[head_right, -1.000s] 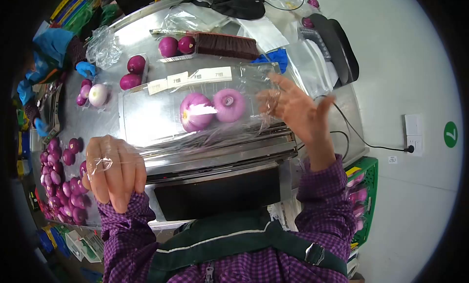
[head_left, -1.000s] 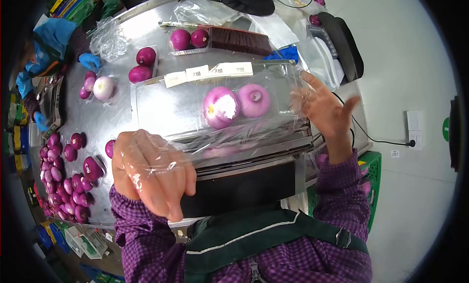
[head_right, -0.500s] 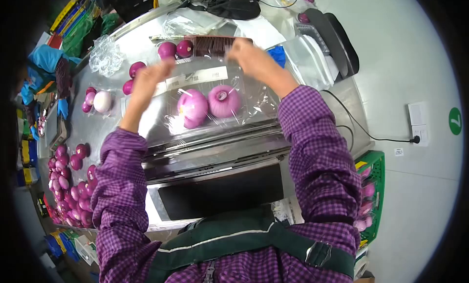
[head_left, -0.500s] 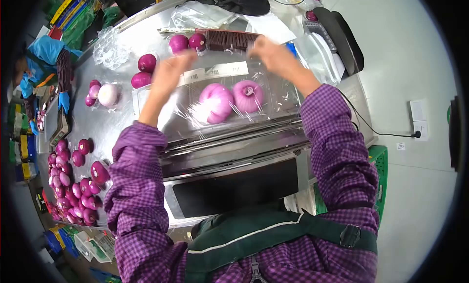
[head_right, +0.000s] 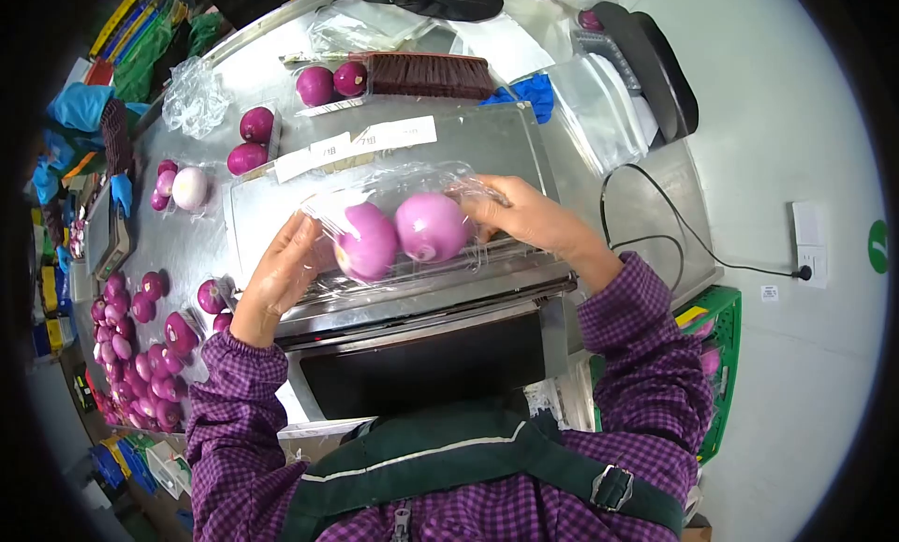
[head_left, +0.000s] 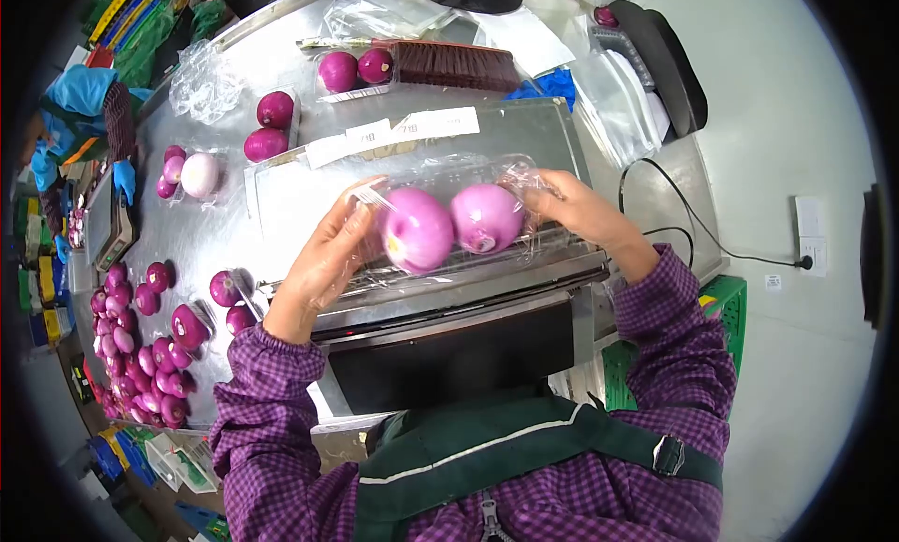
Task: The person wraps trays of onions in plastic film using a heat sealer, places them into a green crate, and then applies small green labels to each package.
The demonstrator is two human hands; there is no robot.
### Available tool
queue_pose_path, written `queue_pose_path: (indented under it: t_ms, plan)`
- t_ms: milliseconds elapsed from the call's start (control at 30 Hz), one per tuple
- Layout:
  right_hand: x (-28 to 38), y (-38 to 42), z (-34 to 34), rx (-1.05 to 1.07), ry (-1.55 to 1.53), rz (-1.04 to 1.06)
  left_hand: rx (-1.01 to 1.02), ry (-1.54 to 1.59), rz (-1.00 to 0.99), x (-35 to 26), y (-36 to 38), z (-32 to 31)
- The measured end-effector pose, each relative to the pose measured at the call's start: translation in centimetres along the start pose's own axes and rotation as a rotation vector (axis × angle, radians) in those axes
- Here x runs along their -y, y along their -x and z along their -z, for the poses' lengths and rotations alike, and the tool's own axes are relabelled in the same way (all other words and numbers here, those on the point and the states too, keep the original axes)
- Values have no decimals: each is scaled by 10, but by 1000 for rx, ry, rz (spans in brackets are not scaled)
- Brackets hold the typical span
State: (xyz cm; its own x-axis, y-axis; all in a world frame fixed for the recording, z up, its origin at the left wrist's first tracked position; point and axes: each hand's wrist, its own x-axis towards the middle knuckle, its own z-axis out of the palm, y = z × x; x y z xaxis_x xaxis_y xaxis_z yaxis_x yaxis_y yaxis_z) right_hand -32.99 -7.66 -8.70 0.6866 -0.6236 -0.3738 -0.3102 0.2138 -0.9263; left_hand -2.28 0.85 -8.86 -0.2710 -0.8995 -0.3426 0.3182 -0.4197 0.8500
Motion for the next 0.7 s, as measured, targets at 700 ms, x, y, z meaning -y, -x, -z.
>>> queue_pose_path:
  t_ms: [700]
  plan:
    - [-90,172,-130,71,-411,-418,-131,-8,591,126,199,-33]
